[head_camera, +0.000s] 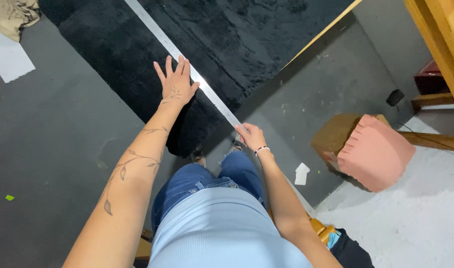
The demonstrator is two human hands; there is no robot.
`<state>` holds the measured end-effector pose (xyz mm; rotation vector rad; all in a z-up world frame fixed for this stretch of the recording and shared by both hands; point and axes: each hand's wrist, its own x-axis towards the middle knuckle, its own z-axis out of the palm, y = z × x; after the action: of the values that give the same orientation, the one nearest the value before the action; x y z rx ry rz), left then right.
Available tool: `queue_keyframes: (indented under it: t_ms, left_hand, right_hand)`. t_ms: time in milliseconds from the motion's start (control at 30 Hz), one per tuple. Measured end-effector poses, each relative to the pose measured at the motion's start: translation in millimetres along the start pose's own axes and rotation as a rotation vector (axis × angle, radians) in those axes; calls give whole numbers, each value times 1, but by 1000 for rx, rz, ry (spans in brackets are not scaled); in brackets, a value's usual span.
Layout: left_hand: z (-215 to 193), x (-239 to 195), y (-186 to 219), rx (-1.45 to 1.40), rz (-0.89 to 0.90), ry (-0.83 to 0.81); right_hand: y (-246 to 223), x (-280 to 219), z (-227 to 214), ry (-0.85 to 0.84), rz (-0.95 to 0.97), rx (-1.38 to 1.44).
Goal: Unfolding a large piece of black fabric on a table and measuring its dimensions with a long metal ruler.
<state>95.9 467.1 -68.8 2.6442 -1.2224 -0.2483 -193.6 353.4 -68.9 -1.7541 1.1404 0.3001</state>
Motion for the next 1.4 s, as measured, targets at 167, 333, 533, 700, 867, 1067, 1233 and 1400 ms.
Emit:
queue_keyframes:
  t_ms: [167, 333, 533, 700, 867, 1067, 1233, 1400]
  left_hand:
    - [-3, 0, 3, -15, -10, -3]
    - [-4, 1, 2, -29, -21, -45]
    - [0, 4, -3, -208, -26, -35]
    - [-11, -31, 15, -399, 18, 183]
    - [-18, -88, 26, -614, 34, 278]
    - [-25, -100, 23, -875, -226, 73]
    - [-56, -50, 33, -1296, -518, -141]
    - [-64, -10, 75, -1759, -736, -6]
  right_hand:
    - [4, 4, 2, -6, 13, 12]
    - [0, 0, 0, -20, 18, 31]
    - [-1, -1, 0, -10, 6, 45]
    - [5, 7, 0, 8, -13, -5]
    - [0, -4, -3, 76, -37, -44]
    - [-6, -23, -25, 251, -96, -25]
    - [-37, -15, -93, 266, -146, -324]
    - [-74, 11, -166, 197, -255, -462]
